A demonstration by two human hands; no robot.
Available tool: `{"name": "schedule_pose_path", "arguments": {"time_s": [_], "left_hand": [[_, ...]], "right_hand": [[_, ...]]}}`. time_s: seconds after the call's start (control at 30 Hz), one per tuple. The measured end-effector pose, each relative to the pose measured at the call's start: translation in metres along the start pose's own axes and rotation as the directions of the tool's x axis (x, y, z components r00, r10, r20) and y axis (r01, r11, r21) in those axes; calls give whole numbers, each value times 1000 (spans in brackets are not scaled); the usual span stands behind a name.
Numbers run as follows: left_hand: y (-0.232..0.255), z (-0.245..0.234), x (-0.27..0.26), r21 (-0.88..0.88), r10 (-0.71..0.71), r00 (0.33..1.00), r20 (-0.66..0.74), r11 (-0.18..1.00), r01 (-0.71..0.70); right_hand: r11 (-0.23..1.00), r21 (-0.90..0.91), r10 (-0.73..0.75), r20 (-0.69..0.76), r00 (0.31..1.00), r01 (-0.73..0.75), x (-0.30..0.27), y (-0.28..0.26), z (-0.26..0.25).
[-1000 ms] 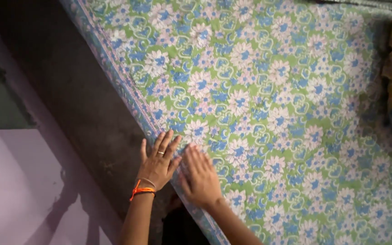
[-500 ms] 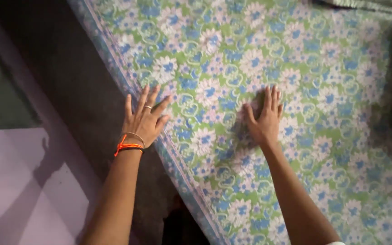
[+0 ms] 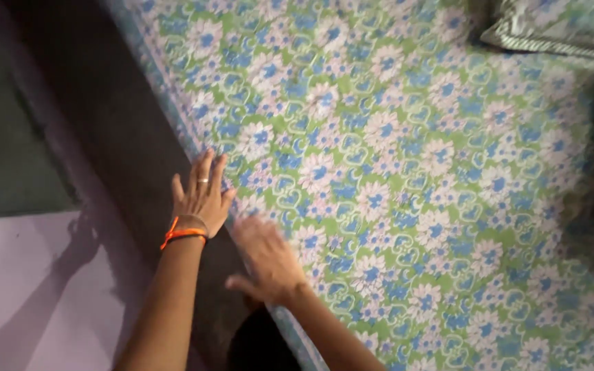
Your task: Tucking the edges of a floral bedsheet into a wooden bed frame using a comb as a tool.
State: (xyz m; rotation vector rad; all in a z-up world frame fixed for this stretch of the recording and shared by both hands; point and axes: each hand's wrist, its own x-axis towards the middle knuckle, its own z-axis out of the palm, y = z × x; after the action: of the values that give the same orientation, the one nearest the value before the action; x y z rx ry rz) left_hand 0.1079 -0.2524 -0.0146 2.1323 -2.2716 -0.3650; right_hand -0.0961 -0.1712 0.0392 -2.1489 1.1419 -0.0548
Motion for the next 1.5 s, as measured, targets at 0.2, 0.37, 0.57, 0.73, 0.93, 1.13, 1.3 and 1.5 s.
{"name": "schedule_pose_path", "arguments": {"time_s": [0.2,0.37,0.57,0.73,0.93,1.13,1.3,1.5], "left_hand": [[7,-25,20,-7,-72,987,147,997,74],[14,-16,62,-112,-171,980,105,977,182],[26,-12,79,-166,-183,970,162,964,209],[15,-8,84,-157,-197,958,207,960,231],[-16,-11,90,-147,-17,982,186,988,45],[-31,-19,88,-208,-61,994,86,975,78],[-39,-25,90,-208,55,997,-61,976,-66],[-43,-37,98,-331,82,992,-100,937,-111]], "right_hand": [[982,161,86,91,992,-100,20,25,-117],[874,128,476,-425,770,-469,19,190,-125],[663,82,708,-393,587,-744,31,222,-142],[652,-105,702,-292,650,-751,79,151,-127],[769,-243,563,-182,807,-591,124,52,-79],[950,-220,163,-257,952,-222,120,10,-26],[996,-18,-94,-296,951,92,112,68,-30],[843,11,486,-445,753,-537,123,113,-103]]}}
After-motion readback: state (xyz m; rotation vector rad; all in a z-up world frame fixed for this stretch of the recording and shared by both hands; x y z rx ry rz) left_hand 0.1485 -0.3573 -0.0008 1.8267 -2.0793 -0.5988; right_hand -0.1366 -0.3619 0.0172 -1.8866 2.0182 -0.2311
